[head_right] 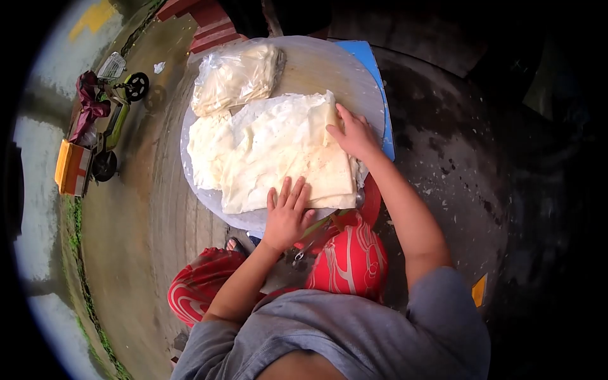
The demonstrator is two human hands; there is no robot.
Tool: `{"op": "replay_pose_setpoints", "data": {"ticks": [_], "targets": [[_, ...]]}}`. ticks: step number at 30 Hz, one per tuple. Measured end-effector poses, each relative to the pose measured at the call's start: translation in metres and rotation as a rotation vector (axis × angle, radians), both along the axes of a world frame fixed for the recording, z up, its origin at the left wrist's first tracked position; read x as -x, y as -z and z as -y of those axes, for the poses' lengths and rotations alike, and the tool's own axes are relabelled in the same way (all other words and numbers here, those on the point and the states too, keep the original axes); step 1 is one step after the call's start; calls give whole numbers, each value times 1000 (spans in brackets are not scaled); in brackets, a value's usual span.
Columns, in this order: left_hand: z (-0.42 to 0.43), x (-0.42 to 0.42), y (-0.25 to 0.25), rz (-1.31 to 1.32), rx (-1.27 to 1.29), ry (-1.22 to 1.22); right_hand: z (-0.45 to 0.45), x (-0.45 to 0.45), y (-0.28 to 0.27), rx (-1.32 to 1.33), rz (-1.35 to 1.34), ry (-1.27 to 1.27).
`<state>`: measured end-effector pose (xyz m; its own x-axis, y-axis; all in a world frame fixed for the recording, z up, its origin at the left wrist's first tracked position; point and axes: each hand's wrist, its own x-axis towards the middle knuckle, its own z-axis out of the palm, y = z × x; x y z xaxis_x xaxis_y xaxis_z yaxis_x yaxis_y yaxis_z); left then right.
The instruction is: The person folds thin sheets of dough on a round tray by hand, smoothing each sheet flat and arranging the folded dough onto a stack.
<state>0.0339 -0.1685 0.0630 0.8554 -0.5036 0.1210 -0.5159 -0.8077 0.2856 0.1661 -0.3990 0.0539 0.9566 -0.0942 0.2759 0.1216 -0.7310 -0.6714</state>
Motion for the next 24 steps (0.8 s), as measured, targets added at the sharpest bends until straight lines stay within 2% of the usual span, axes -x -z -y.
{"op": "replay_pose_setpoints", "data": {"ticks": [3, 5, 6, 8, 10, 12, 13, 14, 16, 20, 22, 23, 24], "targets": [[0, 1, 2, 1, -16, -9, -6, -13, -1, 129, 24, -59], [-1, 0, 3, -1, 1, -6, 0, -34, 9, -136, -78, -97], [-2, 0, 3, -2, 2, -13, 3, -38, 9, -134, -80, -104], [-2, 0, 4, -14, 9, -1, 8, -42, -1, -386, -297, -139], [-3, 0, 4, -20, 20, -7, 3, -40, -24, -379, -302, -87], [-3, 0, 5, -20, 33, -7, -2, -36, -48, -549, -403, -52], [-3, 0, 5, -25, 33, -7, 0, -37, -58, -576, -519, -82], [-2, -1, 5, -28, 33, -8, -1, -39, -65, -575, -518, -80], [-1, -1, 7, -25, 33, -10, -7, -44, -74, 42, -463, 22], [-2, 0, 8, -22, 43, -17, -13, -54, -76, 94, -436, -104], [-2, 0, 8, -24, 48, -21, -23, -52, -88, -373, -504, -118], [-2, 1, 8, -27, 52, -21, -23, -52, -92, -373, -505, -120], [-2, 1, 8, -27, 52, -23, -21, -52, -96, -737, -535, -183]]}}
